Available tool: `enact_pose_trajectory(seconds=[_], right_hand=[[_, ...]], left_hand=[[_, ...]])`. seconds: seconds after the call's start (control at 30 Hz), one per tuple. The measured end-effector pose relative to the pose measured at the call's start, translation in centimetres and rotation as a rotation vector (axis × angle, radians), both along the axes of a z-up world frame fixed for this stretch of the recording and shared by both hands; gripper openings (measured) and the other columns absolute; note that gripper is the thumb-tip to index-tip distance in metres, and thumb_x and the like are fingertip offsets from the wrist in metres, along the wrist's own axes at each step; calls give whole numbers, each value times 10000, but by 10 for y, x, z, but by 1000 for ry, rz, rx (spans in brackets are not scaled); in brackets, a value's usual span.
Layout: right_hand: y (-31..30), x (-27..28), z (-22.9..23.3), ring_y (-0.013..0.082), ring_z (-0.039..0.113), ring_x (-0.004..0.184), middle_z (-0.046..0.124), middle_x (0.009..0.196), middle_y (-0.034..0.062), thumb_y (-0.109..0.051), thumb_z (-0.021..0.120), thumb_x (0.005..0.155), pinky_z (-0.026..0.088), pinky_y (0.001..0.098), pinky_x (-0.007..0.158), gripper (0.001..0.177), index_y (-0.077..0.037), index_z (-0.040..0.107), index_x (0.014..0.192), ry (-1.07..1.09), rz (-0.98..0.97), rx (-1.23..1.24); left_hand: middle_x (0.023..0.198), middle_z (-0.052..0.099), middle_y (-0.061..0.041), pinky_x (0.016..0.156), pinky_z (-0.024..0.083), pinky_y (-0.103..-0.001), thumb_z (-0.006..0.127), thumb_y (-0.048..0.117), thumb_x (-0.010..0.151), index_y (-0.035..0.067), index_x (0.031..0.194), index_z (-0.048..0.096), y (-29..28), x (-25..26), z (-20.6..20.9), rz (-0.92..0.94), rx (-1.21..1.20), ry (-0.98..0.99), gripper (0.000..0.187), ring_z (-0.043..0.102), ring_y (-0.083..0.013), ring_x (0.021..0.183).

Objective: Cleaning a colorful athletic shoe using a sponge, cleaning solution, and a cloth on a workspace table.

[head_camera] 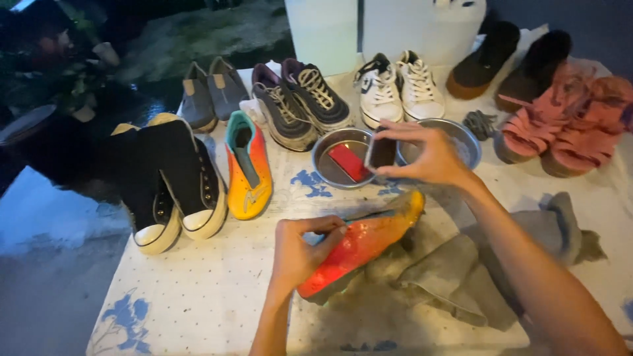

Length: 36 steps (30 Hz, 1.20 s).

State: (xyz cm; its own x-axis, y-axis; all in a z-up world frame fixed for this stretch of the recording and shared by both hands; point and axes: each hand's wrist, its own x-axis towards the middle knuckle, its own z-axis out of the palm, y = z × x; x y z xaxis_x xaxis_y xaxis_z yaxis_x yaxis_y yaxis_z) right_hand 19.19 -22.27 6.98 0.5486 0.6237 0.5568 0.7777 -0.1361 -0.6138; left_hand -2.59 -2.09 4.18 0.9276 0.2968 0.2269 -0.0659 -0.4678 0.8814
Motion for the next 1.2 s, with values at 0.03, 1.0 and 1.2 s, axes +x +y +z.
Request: enact_pose_trajectory(seconds=[0.03, 1.0, 1.2], right_hand=[[13, 10, -2, 324, 612, 1307, 719, 1271, 157, -247, 1002, 591, 418, 455, 1145, 659, -106, 761, 1188, -3, 9, 1], [-181, -158, -139, 485, 367, 1501, 345, 1697, 79, -736, 476, 771, 295, 804, 1063, 851, -414, 382, 1553, -458, -788, -803], [-158, -166, -93, 315, 159, 1606, 295, 1687, 33, -635, 710, 762, 85, 690, 1232, 962, -295, 348, 1586, -405, -258, -550]], left_hand=[[785, 829, -26, 831, 588, -333, 805, 153, 752, 214, 899, 861, -2, -3, 7, 9, 1, -3, 169, 804, -210, 845], [733, 801, 67, 704, 567, -205, 754, 121, 823, 95, 730, 806, -8, -11, 23, 22, -7, 18, 110, 703, -2, 743], [885, 857, -8, 809, 601, -247, 770, 168, 823, 114, 890, 867, -12, -11, 25, 72, 1, 49, 129, 801, -96, 841]])
